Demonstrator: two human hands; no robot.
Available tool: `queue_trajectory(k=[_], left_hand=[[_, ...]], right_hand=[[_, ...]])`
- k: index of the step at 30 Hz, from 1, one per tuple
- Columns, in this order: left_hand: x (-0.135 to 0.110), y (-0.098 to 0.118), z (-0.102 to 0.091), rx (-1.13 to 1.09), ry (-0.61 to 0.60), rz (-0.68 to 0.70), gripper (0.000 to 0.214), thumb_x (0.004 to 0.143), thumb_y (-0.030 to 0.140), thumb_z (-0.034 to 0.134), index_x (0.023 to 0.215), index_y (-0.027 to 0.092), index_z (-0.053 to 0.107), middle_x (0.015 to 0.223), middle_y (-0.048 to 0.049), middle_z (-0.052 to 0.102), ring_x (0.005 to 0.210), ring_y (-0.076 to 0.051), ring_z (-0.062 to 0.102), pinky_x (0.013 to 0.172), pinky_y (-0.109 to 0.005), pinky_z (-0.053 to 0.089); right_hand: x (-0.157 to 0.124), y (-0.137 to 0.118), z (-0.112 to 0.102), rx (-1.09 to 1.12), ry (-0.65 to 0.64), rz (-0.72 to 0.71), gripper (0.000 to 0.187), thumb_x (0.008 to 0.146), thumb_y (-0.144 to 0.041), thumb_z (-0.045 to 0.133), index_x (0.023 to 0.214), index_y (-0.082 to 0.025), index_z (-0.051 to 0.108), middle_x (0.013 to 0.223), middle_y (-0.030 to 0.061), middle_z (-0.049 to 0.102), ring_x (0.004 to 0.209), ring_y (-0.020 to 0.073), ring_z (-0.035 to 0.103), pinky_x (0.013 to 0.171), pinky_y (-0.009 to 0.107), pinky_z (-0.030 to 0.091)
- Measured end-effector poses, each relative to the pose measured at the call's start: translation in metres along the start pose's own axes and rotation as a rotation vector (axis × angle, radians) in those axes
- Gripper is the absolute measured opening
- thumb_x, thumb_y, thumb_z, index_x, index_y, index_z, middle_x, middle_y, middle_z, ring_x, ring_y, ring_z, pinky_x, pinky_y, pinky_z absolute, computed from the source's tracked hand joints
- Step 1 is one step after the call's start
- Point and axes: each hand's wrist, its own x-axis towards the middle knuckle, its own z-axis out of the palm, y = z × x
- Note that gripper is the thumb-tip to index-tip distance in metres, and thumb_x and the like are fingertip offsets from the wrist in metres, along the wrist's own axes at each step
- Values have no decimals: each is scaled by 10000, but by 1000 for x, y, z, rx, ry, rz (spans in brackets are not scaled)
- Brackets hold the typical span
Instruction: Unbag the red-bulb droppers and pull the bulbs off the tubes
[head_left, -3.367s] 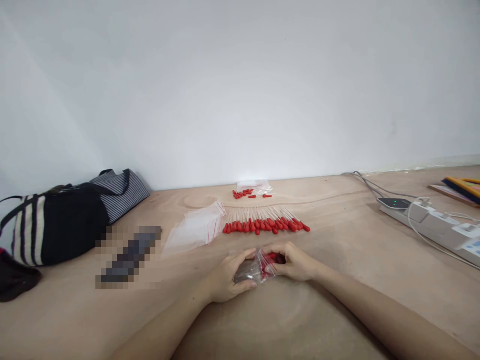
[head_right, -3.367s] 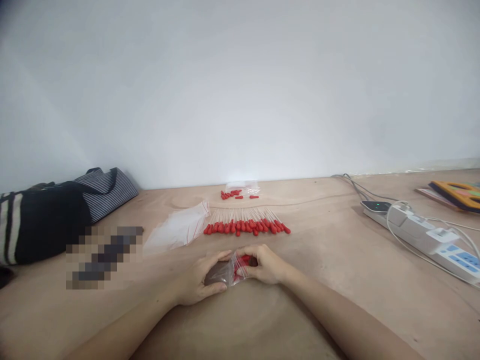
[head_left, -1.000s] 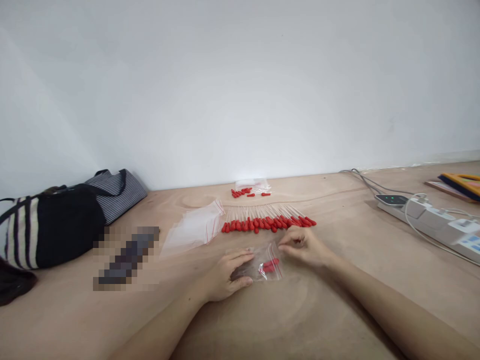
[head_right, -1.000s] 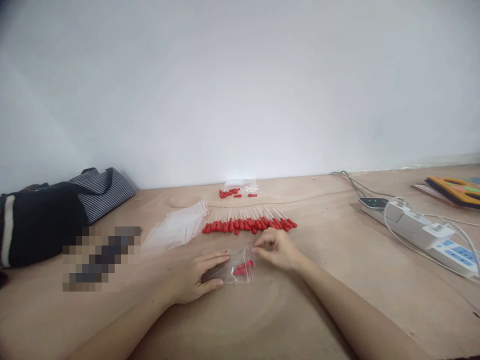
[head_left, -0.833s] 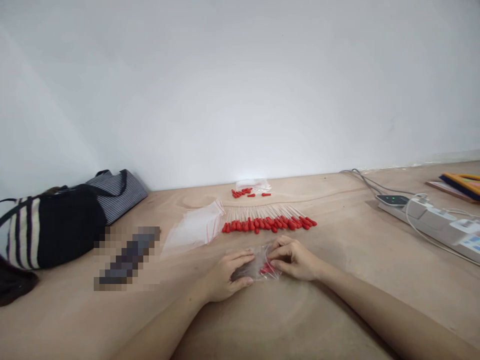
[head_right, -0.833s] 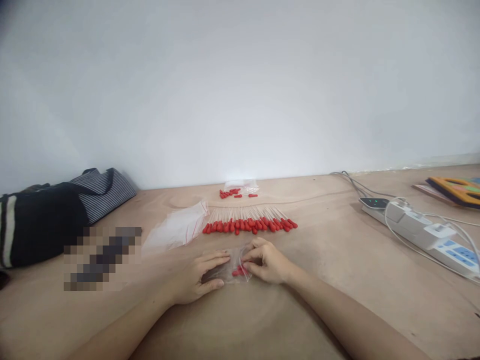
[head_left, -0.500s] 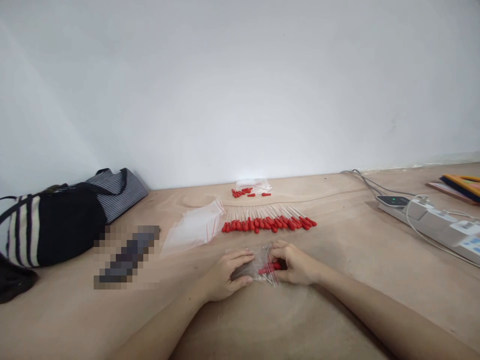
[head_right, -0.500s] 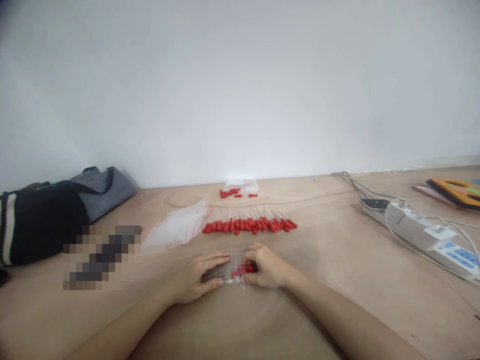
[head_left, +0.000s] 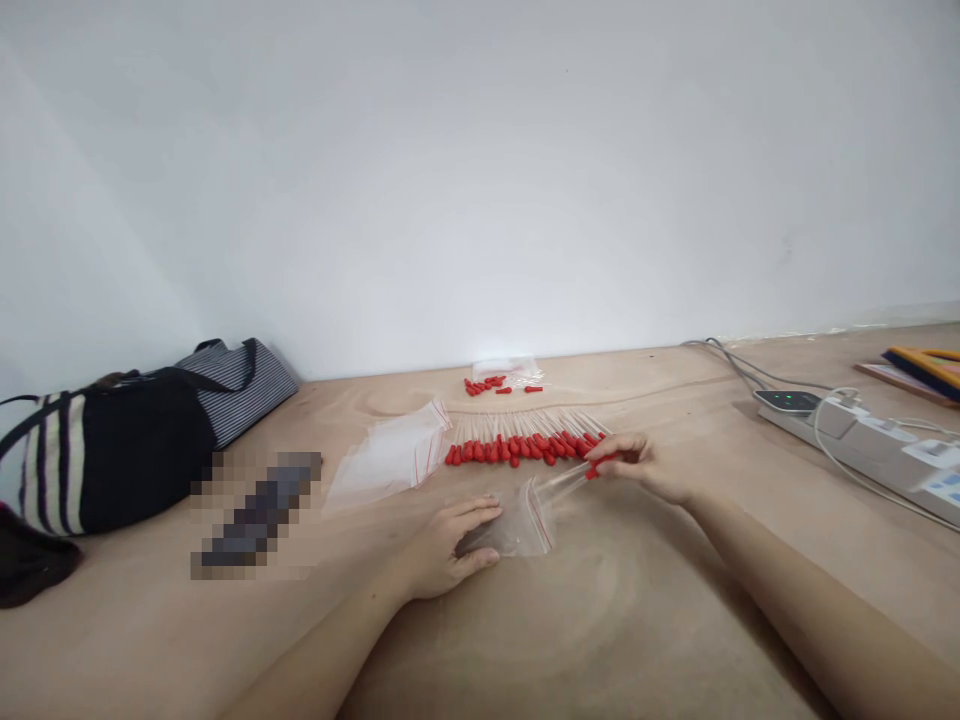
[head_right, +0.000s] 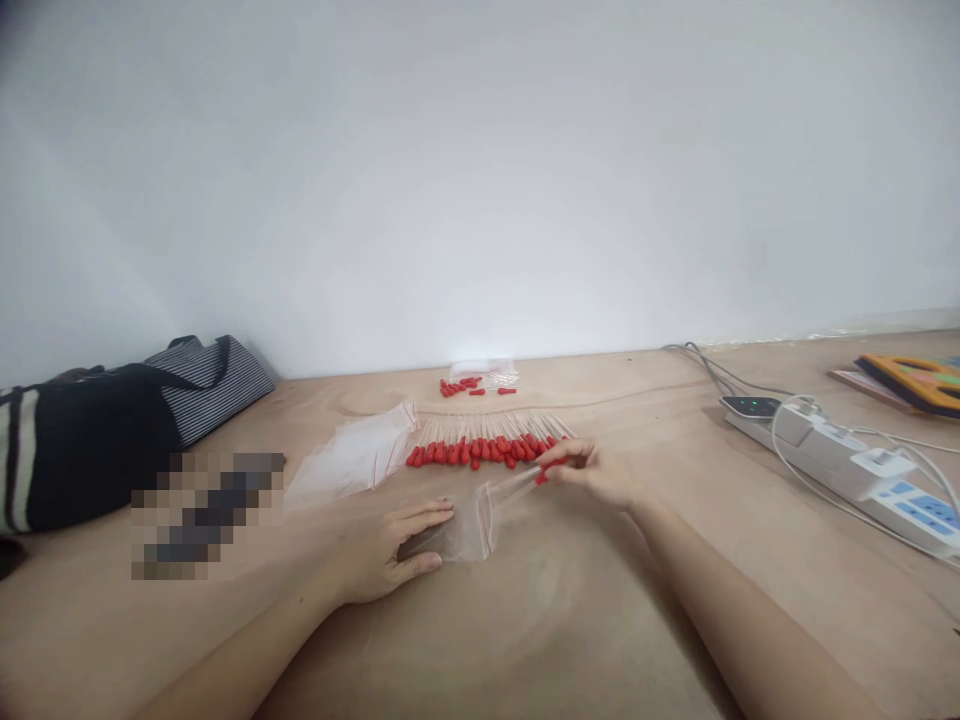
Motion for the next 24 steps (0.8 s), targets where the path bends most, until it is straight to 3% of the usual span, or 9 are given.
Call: queue_trajectory(k=[5,7,10,13,20,24], left_hand=[[0,1,-1,21,-1,-15,465,784,379,511,1219,226,455,1313,-58,423,1212,-216,371,1006,-402,308],[0,1,-1,30,-10,-20,465,787,372,507,1223,221,450,1319,-60,415,1219,-215,361,1011,-403,301],[-1,1,-2,32,-12,-18,461,790,372,503,1223,224,450,1315,-62,420,1216,-221,366,1005,-414,308],[-1,0,-2,38,-14,-16,462,793,375,498,1225,221,447,1314,-66,420,1216,-220,366,1003,-416,311],[-1,-1,0,39,-7,-12,456,793,369,501,1220,218,453,1309,-72,426,1214,-216,369,1002,-416,311],[-2,-3,-2,60,23,3,443,779,383,515,1194,232,482,1302,-73,428,1211,-238,363,981,-432,325]], right_hand=[[9,14,-33,194,514,40,336,550,-333,721,820,-143,655,690,45,672,641,149,621,637,268,501],[12,20,-32,155,670,40,346,556,-331,711,839,-141,650,710,55,674,661,159,625,617,259,502],[17,27,-22,-2,789,51,378,584,-355,672,881,-122,647,731,76,674,664,182,626,568,264,492],[21,34,-12,-243,806,43,404,620,-408,612,901,-121,652,787,84,675,681,188,618,594,281,480],[20,35,-6,-857,659,-20,341,705,-464,509,863,-215,681,841,67,667,783,214,593,709,339,422],[17,33,-3,-1021,651,-8,333,706,-503,511,848,-254,679,817,52,662,834,249,572,727,384,378]])
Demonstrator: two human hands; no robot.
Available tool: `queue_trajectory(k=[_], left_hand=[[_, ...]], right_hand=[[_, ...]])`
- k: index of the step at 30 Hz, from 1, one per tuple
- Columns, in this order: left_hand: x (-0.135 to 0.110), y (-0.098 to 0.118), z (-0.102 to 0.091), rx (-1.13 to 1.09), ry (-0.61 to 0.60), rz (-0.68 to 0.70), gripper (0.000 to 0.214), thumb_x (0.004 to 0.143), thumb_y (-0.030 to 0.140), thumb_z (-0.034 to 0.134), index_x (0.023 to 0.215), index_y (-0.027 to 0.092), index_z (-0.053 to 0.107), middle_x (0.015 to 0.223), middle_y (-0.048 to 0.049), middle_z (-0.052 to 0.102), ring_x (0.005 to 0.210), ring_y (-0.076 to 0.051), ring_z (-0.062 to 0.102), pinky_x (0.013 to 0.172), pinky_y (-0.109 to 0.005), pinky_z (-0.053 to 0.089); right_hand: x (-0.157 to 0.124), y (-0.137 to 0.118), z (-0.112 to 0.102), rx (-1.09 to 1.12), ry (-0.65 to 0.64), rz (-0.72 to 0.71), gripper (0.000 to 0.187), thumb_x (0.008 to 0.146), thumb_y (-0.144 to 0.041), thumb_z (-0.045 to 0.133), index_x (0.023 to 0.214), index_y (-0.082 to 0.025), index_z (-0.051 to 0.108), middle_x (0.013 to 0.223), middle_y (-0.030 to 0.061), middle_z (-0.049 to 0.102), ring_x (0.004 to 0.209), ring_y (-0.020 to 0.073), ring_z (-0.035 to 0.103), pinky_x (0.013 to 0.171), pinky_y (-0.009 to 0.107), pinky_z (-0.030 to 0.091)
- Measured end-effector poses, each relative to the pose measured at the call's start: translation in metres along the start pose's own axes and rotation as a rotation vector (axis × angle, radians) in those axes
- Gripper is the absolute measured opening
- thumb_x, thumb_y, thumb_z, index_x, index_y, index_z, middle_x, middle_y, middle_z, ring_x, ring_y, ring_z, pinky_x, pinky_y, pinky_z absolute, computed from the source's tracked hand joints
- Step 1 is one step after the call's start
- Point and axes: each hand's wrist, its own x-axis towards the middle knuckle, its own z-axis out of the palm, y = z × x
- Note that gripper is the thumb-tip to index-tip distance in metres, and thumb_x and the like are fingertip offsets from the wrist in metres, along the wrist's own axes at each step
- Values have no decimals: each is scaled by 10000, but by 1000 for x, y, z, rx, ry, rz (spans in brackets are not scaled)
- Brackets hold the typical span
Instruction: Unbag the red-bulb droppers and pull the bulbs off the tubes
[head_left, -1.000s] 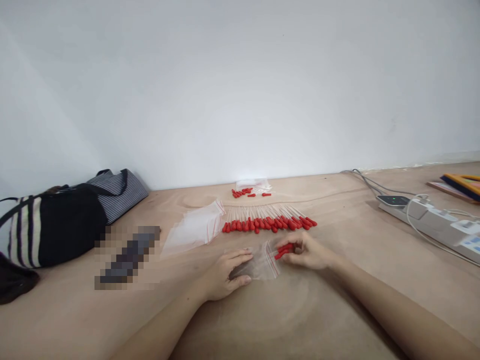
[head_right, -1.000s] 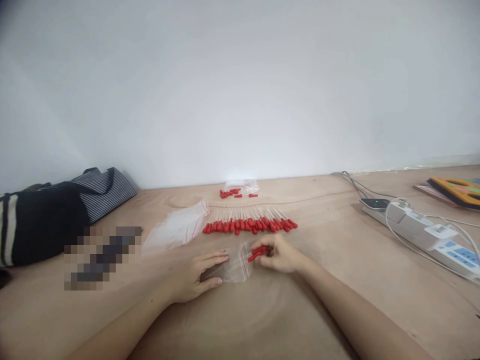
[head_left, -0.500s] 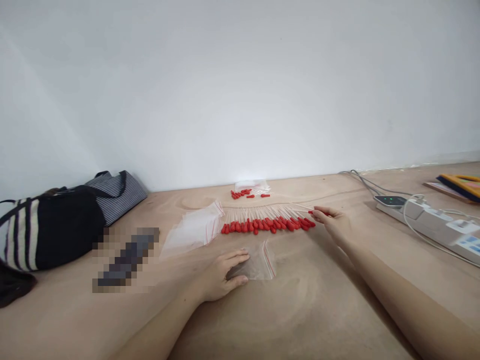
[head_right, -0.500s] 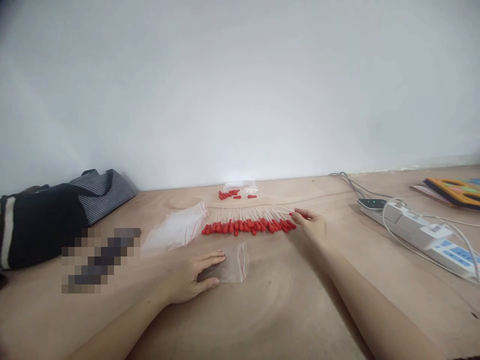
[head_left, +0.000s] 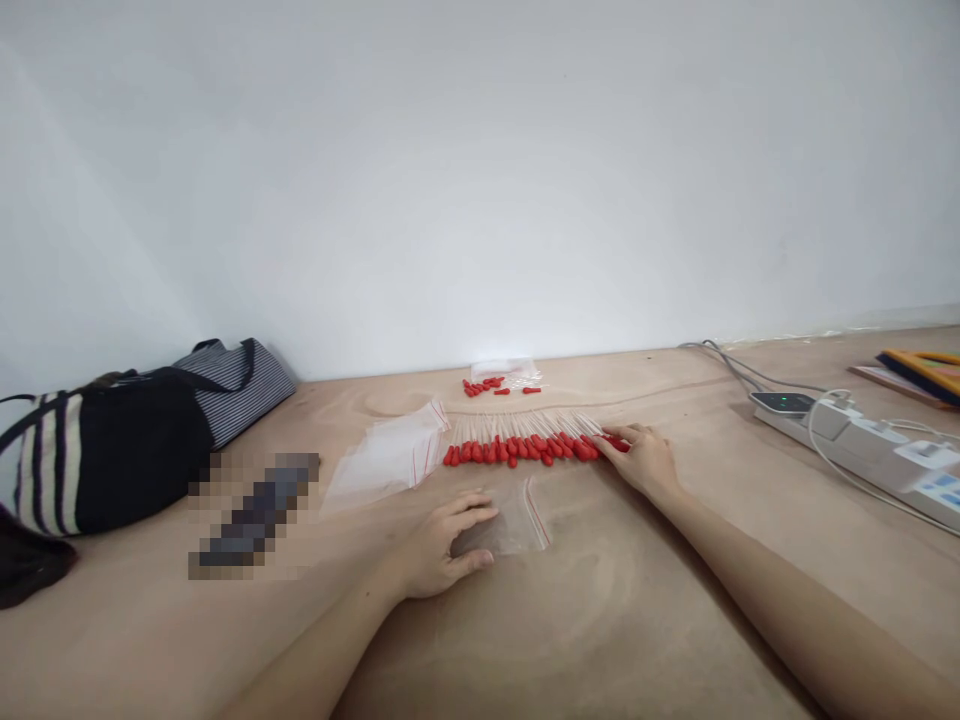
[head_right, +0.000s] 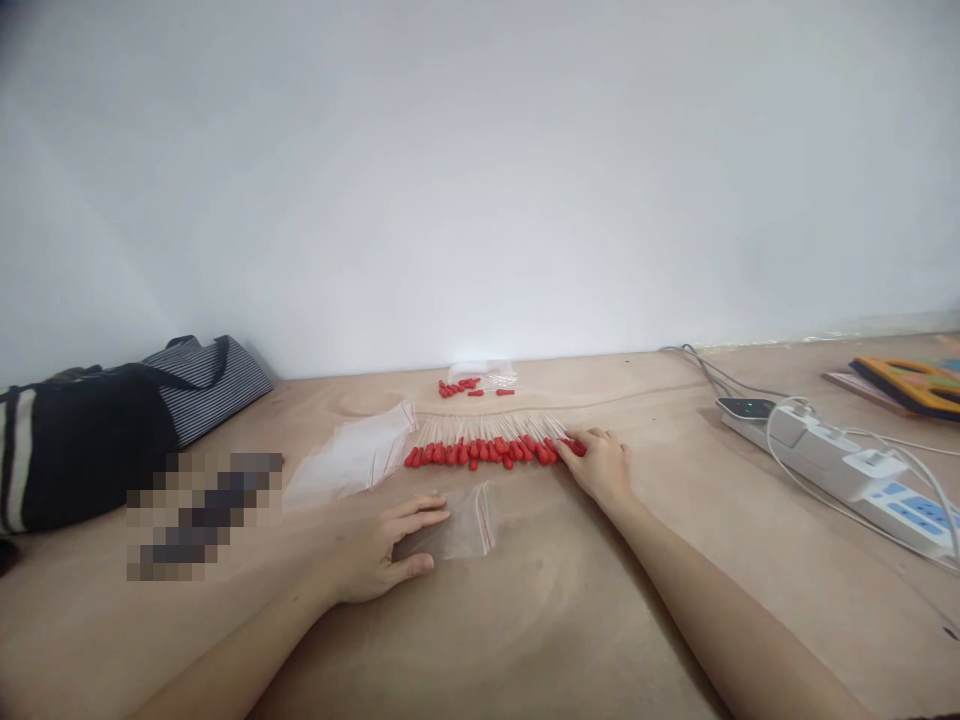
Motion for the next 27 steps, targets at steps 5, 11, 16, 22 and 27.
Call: queue_trajectory(k=[5,11,16,22,27], left_hand=[[1,-14,-2,57,269,-81,322,805,358,457,1059,202,578,1137,-86,538,1103,-229,456,941,-412,354],[-1,-23,-4,-9,336,-286,378,635,325,640,990,204,592,1008,-63,581,963,-242,525,832,-381,415],[1,-27,-1,-189,376,-348,507,536,276,706,1016,184,571,939,-40,594,854,-216,552,750,-329,430],[1,-19,3,-389,419,-290,381,715,232,494,1094,202,473,672,43,476,574,-108,520,582,-243,438],[0,-28,-21,-440,699,-263,419,731,289,475,1133,225,377,740,49,433,544,-79,546,523,-208,453]], right_hand=[[-1,0,-3,59,132,-39,311,762,-453,467,780,-223,676,764,58,639,796,227,556,711,369,364],[-25,-37,-19,323,176,-449,231,799,-344,480,856,-202,654,780,61,611,726,164,533,704,323,386],[-58,-81,-24,319,-303,-912,411,753,-478,528,1112,-280,552,1203,85,484,1038,226,452,823,385,339],[-62,-83,-17,376,-615,-958,346,813,-457,454,1050,-240,583,1058,33,608,1040,174,475,921,370,266],[-61,-78,-18,397,-595,-907,337,805,-430,476,1056,-231,583,1062,50,598,1011,174,496,880,346,320]])
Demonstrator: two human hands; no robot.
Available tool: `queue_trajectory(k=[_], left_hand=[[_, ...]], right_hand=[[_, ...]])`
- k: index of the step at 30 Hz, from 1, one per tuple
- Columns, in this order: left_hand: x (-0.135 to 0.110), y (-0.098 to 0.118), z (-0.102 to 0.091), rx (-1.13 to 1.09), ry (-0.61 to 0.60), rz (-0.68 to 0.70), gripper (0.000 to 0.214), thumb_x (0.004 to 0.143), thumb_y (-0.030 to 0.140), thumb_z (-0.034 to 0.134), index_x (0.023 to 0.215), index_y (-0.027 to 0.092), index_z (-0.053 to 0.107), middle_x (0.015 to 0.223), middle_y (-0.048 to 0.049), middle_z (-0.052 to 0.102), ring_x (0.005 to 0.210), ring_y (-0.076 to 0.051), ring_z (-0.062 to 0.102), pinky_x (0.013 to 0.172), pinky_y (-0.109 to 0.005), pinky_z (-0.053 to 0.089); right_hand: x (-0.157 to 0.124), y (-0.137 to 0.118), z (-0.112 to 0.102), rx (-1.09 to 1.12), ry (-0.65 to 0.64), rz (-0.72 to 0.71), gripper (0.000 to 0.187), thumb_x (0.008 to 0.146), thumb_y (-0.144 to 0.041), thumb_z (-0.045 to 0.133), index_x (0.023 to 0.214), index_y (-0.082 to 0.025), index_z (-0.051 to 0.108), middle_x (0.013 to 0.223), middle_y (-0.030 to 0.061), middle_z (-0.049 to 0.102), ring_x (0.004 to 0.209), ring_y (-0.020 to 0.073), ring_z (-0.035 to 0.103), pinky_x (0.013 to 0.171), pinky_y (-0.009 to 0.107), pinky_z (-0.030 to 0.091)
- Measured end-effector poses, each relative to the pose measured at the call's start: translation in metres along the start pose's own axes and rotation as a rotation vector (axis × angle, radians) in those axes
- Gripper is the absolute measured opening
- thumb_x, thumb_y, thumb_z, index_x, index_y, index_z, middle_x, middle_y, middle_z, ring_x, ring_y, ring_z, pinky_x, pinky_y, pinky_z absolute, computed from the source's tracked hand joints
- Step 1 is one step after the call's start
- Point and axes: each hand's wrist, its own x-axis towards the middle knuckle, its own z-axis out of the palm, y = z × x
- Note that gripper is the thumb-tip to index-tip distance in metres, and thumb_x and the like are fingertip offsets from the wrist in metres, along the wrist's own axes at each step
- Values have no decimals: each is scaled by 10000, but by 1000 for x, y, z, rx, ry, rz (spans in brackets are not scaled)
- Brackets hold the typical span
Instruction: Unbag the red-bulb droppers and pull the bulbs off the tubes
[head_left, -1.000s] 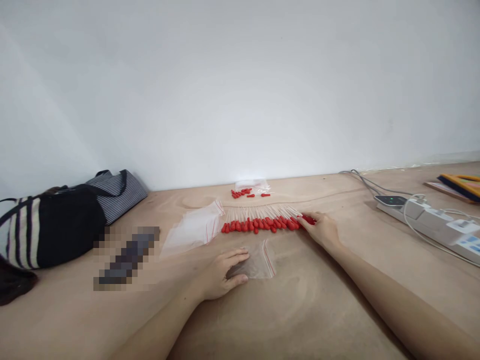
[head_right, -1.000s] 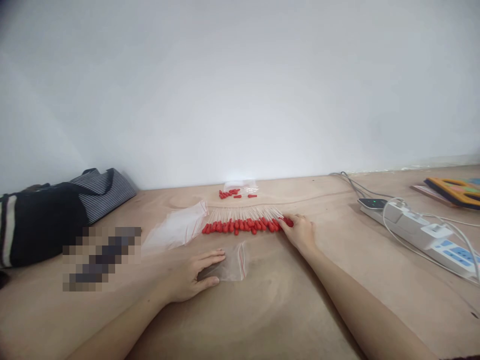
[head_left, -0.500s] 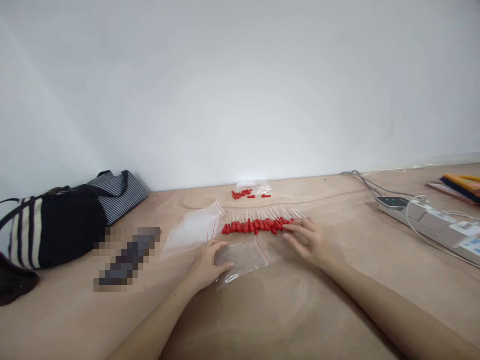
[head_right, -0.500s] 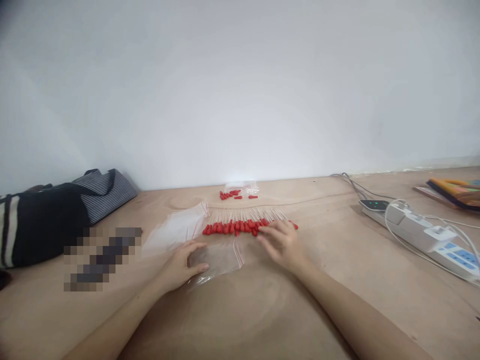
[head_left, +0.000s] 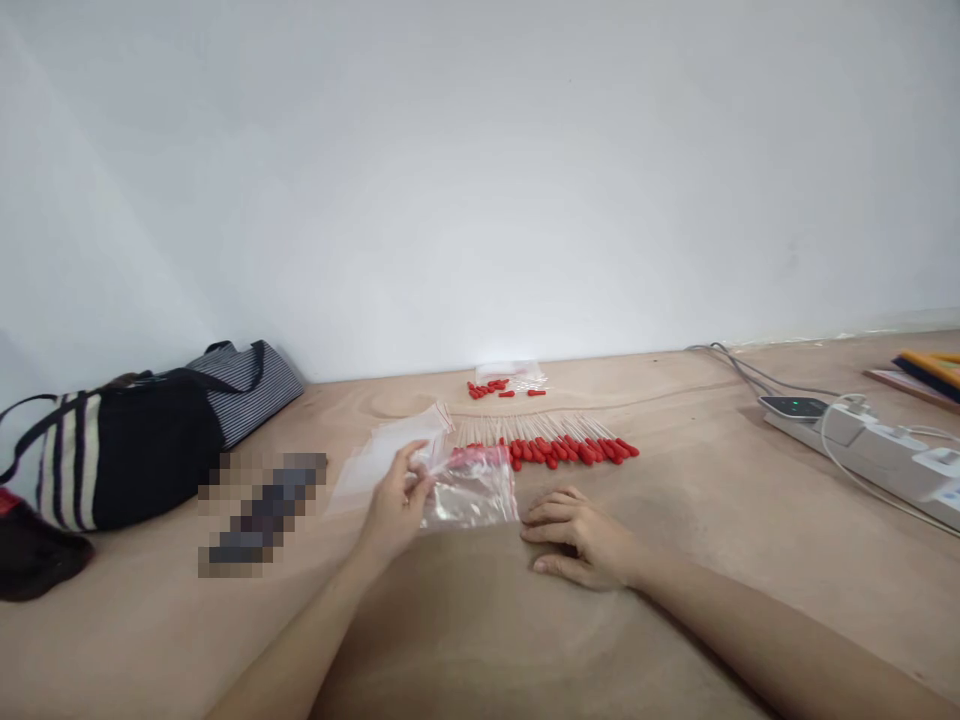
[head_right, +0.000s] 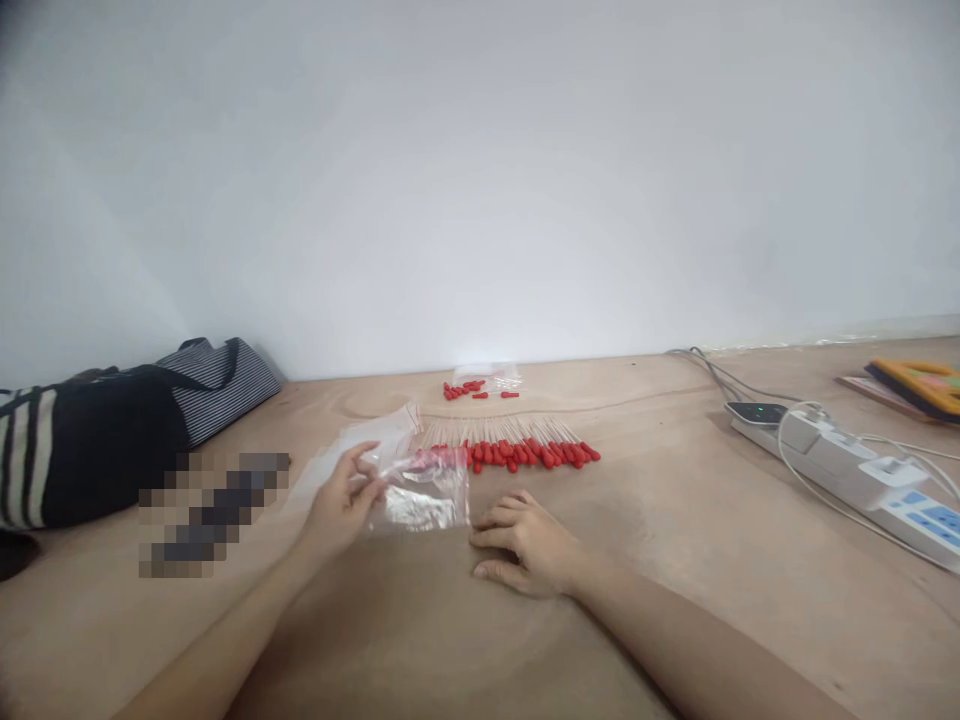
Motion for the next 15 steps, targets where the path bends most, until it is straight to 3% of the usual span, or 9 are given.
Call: queue_trajectory(k=[2,4,7,9,12,15], left_hand=[[17,-6,-19,15,175,0,468,701,295,518,1135,211,364,741,50,436,518,-78,553,489,-195,442],[36,-18,-41,37,260,-56,518,674,264,549,1146,186,351,734,44,457,529,-89,569,512,-207,460],[60,-40,-69,186,260,-168,542,683,225,545,1180,170,335,781,12,470,560,-115,584,560,-262,486],[69,-53,-79,393,222,-146,514,698,236,538,1177,170,366,797,-16,491,666,-176,592,636,-337,489],[69,-59,-76,730,326,-2,387,718,266,529,1087,158,486,927,-104,518,943,-302,511,804,-471,412],[51,-45,-51,826,440,178,288,786,285,447,1006,135,555,1038,-156,510,1056,-323,432,889,-503,340]], right_hand=[[0,-1,0,-7,-2,16,329,806,-417,477,1056,-231,584,1071,62,584,988,178,505,851,345,344],[-1,0,0,-10,-8,22,323,804,-408,483,1053,-230,586,1069,68,575,974,179,508,835,343,357],[-1,0,1,-23,-6,28,312,799,-397,494,1045,-230,589,1066,73,562,967,181,508,834,349,363],[-2,1,2,-40,-2,37,307,797,-395,496,1038,-230,591,1079,78,548,969,186,506,841,359,364],[-2,0,1,-61,5,50,302,795,-389,499,1030,-225,594,1106,86,528,982,188,504,849,362,370],[-1,2,-3,-72,4,47,284,804,-369,490,1027,-225,593,1104,73,545,993,180,510,850,351,379]])
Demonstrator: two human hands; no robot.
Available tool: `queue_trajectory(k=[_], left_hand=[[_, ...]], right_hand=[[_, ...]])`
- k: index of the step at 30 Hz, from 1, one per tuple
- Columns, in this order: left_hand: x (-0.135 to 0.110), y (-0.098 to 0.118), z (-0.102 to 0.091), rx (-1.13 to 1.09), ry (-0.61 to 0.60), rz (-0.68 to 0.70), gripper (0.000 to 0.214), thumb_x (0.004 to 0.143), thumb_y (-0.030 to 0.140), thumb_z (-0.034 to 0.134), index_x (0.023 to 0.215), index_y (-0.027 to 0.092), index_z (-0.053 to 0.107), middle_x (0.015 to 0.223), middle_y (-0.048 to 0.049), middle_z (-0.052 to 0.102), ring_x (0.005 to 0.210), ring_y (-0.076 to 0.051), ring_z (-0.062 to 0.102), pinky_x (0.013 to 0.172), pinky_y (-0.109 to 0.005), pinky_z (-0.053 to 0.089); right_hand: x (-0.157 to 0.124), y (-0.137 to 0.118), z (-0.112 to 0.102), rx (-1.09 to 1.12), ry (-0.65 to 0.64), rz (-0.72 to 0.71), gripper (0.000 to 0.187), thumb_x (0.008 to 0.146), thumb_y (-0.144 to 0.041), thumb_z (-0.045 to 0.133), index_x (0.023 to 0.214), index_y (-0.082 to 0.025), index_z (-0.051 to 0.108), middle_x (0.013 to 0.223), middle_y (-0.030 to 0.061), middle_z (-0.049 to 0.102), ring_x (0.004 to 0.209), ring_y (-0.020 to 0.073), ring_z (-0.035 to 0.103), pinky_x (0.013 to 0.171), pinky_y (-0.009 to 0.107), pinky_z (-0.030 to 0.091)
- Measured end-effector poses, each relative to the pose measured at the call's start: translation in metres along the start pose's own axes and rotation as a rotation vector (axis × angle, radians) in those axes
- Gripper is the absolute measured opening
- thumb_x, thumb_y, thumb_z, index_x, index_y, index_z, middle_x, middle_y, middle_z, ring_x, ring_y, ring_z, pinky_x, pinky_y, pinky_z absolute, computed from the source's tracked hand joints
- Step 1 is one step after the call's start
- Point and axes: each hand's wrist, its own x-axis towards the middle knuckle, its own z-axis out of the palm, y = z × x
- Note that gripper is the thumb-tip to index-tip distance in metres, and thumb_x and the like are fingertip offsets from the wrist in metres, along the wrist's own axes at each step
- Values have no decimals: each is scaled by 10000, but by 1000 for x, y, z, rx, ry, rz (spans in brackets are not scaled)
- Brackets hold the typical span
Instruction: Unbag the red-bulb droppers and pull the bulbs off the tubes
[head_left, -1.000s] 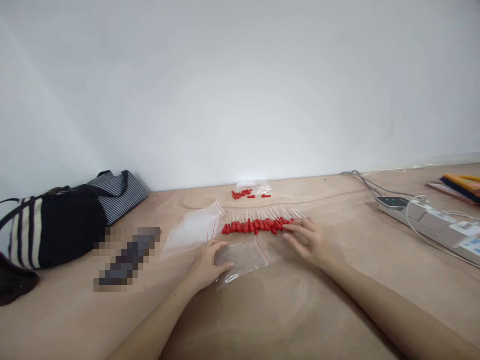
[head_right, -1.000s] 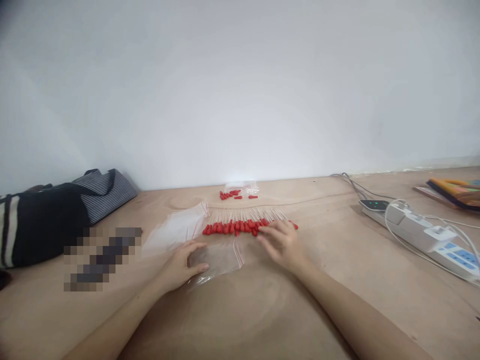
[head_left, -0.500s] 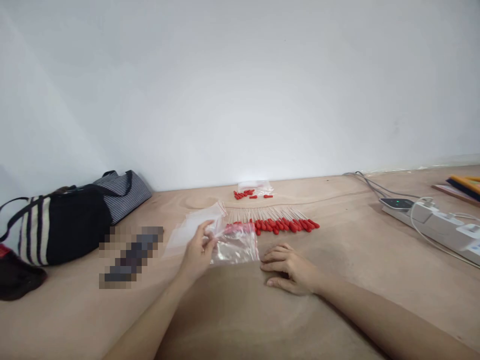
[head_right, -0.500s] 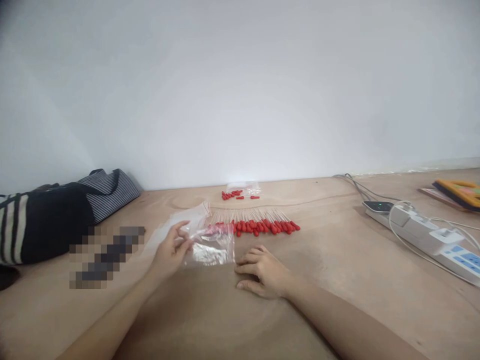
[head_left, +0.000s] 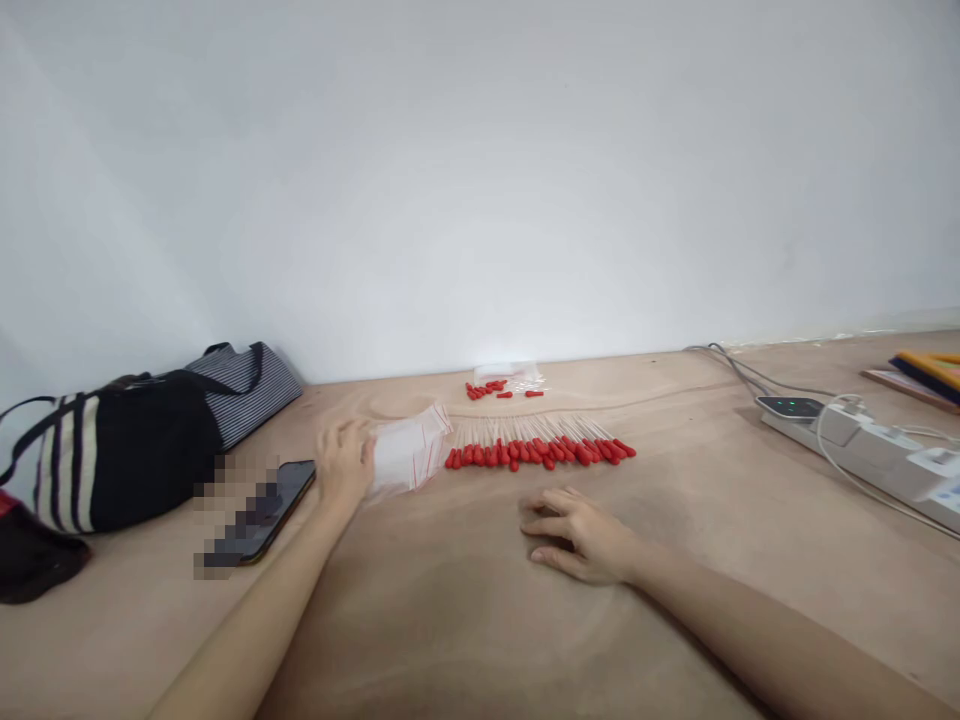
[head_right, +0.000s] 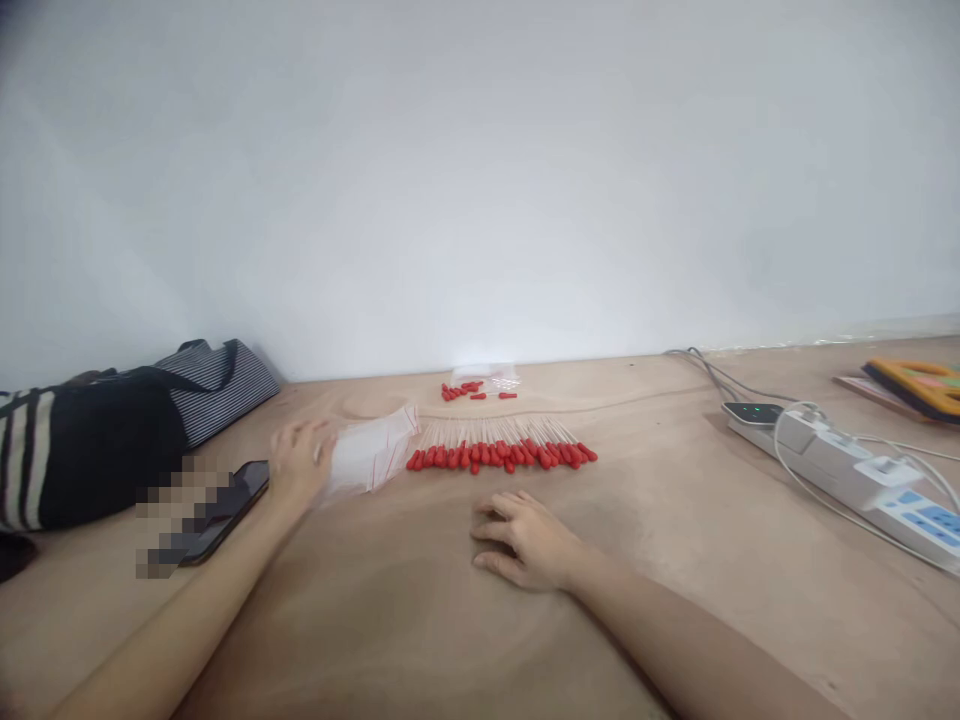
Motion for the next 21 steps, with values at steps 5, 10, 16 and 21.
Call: queue_trajectory(k=[5,10,16,21], left_hand=[[-51,65,-14,-351,-616,515,349,829,347,430,1147,227,507,1231,-76,473,1153,-219,408,966,-391,337],[-73,84,-19,-385,-913,572,469,823,426,440,1263,274,393,1358,-56,353,1244,-237,306,1002,-450,282],[-66,92,2,-390,-537,538,271,810,306,477,1037,199,577,1053,-83,571,996,-217,505,882,-398,400],[-50,119,32,-249,-336,610,238,805,216,475,1022,175,564,956,-80,575,912,-222,499,812,-384,409]], right_hand=[[-2,12,-5,13,9,7,352,816,-389,465,1109,-216,557,1132,75,566,1066,199,491,890,372,377],[-5,19,-3,21,15,84,386,810,-399,472,1137,-209,547,1167,106,543,1083,227,488,889,397,393],[-4,20,-1,38,45,71,349,808,-373,485,1111,-219,564,1144,102,554,1034,216,520,874,389,405],[-3,21,-1,38,30,77,347,802,-373,496,1105,-219,566,1135,98,557,1030,215,518,880,390,398]])
